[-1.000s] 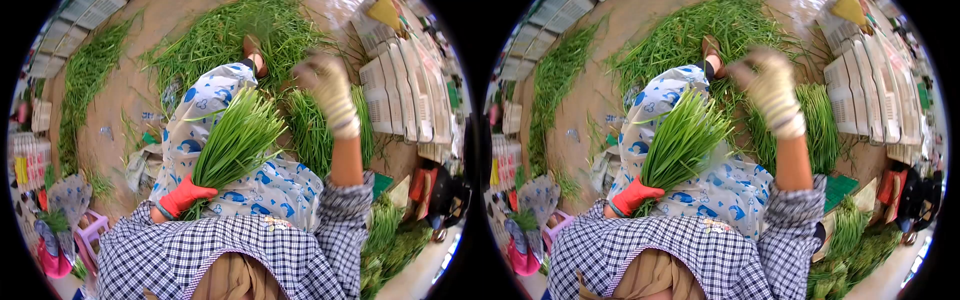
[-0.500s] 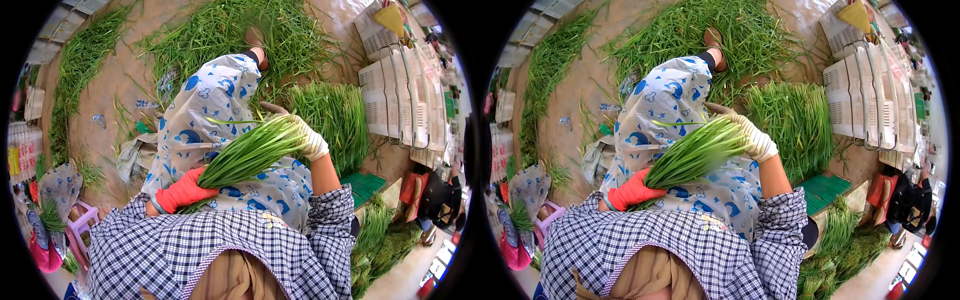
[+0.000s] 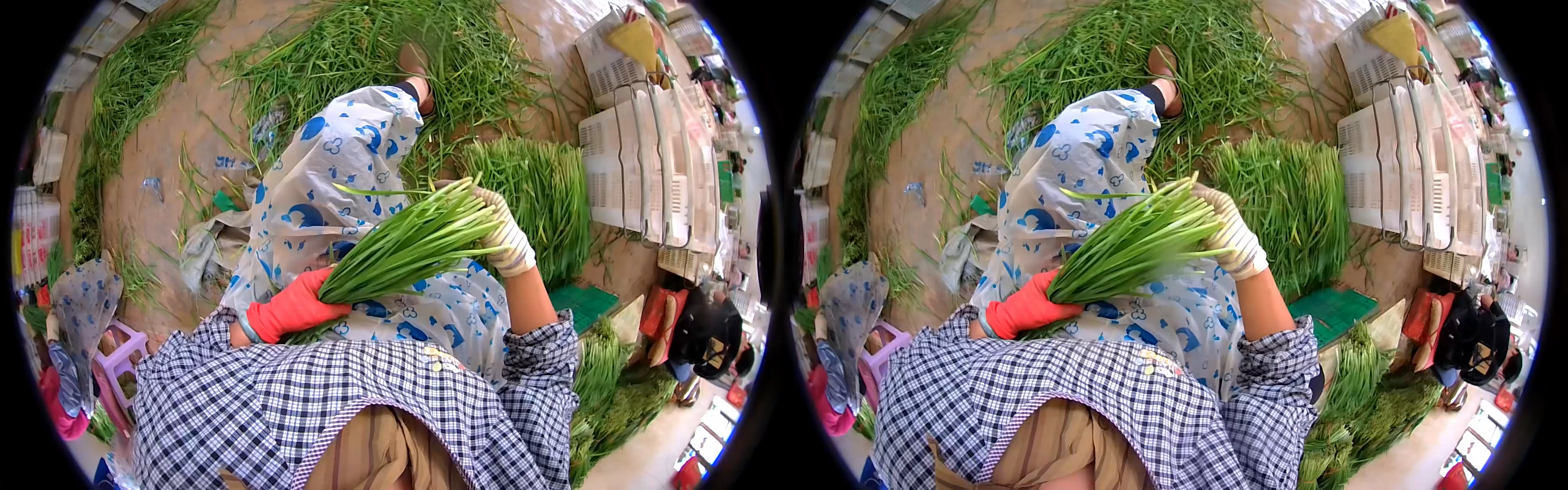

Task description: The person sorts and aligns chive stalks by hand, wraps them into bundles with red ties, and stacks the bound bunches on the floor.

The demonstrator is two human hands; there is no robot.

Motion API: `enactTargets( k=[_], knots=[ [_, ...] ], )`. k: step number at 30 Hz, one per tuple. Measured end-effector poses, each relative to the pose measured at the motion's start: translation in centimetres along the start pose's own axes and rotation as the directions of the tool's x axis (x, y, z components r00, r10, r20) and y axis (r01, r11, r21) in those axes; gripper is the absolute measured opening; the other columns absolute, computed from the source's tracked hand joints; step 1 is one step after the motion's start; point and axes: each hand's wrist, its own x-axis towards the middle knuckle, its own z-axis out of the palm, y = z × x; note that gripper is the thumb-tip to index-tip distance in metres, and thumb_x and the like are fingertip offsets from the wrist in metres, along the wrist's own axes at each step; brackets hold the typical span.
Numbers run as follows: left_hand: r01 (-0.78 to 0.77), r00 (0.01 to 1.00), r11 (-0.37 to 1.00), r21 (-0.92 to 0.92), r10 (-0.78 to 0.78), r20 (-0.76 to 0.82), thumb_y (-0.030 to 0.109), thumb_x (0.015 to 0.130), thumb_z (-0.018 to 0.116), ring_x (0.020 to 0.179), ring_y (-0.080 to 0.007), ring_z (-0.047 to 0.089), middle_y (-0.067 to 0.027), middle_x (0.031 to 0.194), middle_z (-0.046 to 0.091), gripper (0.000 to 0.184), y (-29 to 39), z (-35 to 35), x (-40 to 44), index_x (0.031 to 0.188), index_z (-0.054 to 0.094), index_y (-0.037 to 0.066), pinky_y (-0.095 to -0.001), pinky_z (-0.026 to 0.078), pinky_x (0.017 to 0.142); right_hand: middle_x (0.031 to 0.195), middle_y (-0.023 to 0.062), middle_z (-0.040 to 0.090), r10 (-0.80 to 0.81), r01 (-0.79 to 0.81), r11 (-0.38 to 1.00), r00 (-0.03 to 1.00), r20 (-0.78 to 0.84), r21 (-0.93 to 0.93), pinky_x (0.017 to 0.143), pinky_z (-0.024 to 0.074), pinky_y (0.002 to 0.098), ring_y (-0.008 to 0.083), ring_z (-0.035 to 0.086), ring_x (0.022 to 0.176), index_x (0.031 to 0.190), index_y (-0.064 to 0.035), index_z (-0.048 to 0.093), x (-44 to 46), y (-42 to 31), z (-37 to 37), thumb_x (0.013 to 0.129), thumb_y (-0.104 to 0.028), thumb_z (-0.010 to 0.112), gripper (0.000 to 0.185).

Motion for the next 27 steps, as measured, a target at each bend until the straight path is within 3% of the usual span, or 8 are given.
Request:
enactTargets(
  k=[3, 6, 13, 15, 17, 21, 24, 27],
  knots=[
    [-0.059, 0.998, 0.995, 0.083, 0.060, -0.008, -0.001, 0.081, 0.066, 0.112, -0.0106, 0.056, -0.0048, 0.122, 0.063, 0.057, -0.1, 0.2, 0.0, 0.135, 0.050, 0.004, -0.0287, 0.044, 0.097, 0.105, 0.0132, 0.068, -0.510, 0.382, 0.736, 0.856, -0.087, -0.558, 0.087, 0.0515, 0.0326, 0.0217, 0.065, 0.093, 0.098, 0.0019, 0.066, 1.3, -2.4, -1.2, 0.092, -0.021, 0.059, 0.024],
    [-0.119, 0.991, 0.973, 0.198, 0.130, -0.042, -0.002, 0.081, 0.064, 0.114, -0.0132, 0.056, -0.0072, 0.123, 0.063, 0.057, 0.5, 0.6, -0.1, 0.136, 0.049, 0.005, -0.0290, 0.044, 0.097, 0.113, 0.0181, 0.065, -0.651, 0.560, 0.749, 0.723, -0.232, -0.355, 0.095, 0.0468, 0.0323, 0.0228, 0.061, 0.105, 0.100, 0.0022, 0.065, 2.8, -7.0, -6.1, 0.097, -0.024, 0.051, 0.030],
    [-0.177, 0.972, 0.903, 0.391, 0.222, -0.073, -0.001, 0.081, 0.064, 0.112, -0.0161, 0.059, -0.0084, 0.123, 0.063, 0.062, 0.8, 1.1, 0.2, 0.140, 0.047, 0.008, -0.0297, 0.045, 0.096, 0.101, 0.0120, 0.069, -0.018, 0.621, -0.274, 0.761, 0.649, -0.735, 0.084, 0.0504, 0.0416, 0.0243, 0.064, 0.097, 0.095, -0.0045, 0.069, 3.6, -3.8, 1.4, 0.087, -0.030, 0.065, 0.027],
    [-0.163, 0.975, 0.904, 0.396, 0.208, -0.074, -0.001, 0.081, 0.065, 0.111, -0.0154, 0.060, -0.0080, 0.123, 0.063, 0.063, 0.8, 0.9, 0.0, 0.140, 0.046, 0.008, -0.0295, 0.045, 0.096, 0.086, 0.0082, 0.069, -0.193, 0.500, -0.164, 0.829, 0.525, -0.850, 0.080, 0.0507, 0.0390, 0.0217, 0.065, 0.086, 0.092, -0.0059, 0.068, 4.0, -4.9, 2.3, 0.087, -0.024, 0.066, 0.019],
    [-0.149, 0.978, 0.904, 0.402, 0.195, -0.075, -0.001, 0.081, 0.065, 0.110, -0.0147, 0.060, -0.0077, 0.123, 0.064, 0.063, 0.6, 0.7, -0.2, 0.140, 0.046, 0.008, -0.0294, 0.045, 0.096, 0.082, 0.0068, 0.065, -0.529, 0.528, 0.593, 0.825, 0.200, -0.608, 0.073, 0.0516, 0.0305, 0.0178, 0.062, 0.080, 0.091, -0.0040, 0.067, 3.9, -6.8, 2.0, 0.091, -0.010, 0.058, 0.011],
    [-0.087, 0.990, 0.984, 0.153, 0.102, -0.093, -0.001, 0.081, 0.068, 0.110, -0.0125, 0.059, -0.0048, 0.122, 0.064, 0.063, -0.6, 0.1, 0.3, 0.140, 0.047, 0.008, -0.0293, 0.045, 0.095, 0.102, 0.0096, 0.067, -0.673, 0.248, 0.486, 0.718, -0.178, -0.838, 0.080, 0.0534, 0.0304, 0.0189, 0.063, 0.095, 0.111, -0.0035, 0.063, 4.1, -14.7, -0.5, 0.090, -0.012, 0.064, 0.023],
    [-0.027, 0.995, 1.000, -0.008, 0.026, -0.099, -0.001, 0.079, 0.071, 0.109, -0.0116, 0.058, -0.0033, 0.120, 0.064, 0.062, 0.2, -0.1, 0.3, 0.137, 0.049, 0.007, -0.0293, 0.046, 0.093, 0.106, 0.0106, 0.067, -0.730, 0.184, 0.042, 0.677, 0.096, -0.982, 0.083, 0.0536, 0.0320, 0.0184, 0.064, 0.095, 0.122, -0.0033, 0.058, 4.6, -13.5, -2.4, 0.089, -0.015, 0.068, 0.036],
    [0.076, 0.993, 0.986, -0.150, -0.088, -0.075, -0.002, 0.079, 0.071, 0.102, -0.0107, 0.059, -0.0026, 0.116, 0.065, 0.061, 1.7, -0.1, 0.2, 0.135, 0.050, 0.008, -0.0277, 0.049, 0.086, 0.104, 0.0107, 0.069, -0.129, 0.108, 0.519, 0.991, 0.047, -0.848, 0.082, 0.0529, 0.0323, 0.0201, 0.065, 0.093, 0.122, -0.0065, 0.060, 2.3, -9.8, 0.4, 0.088, -0.022, 0.069, 0.038]
  ],
)
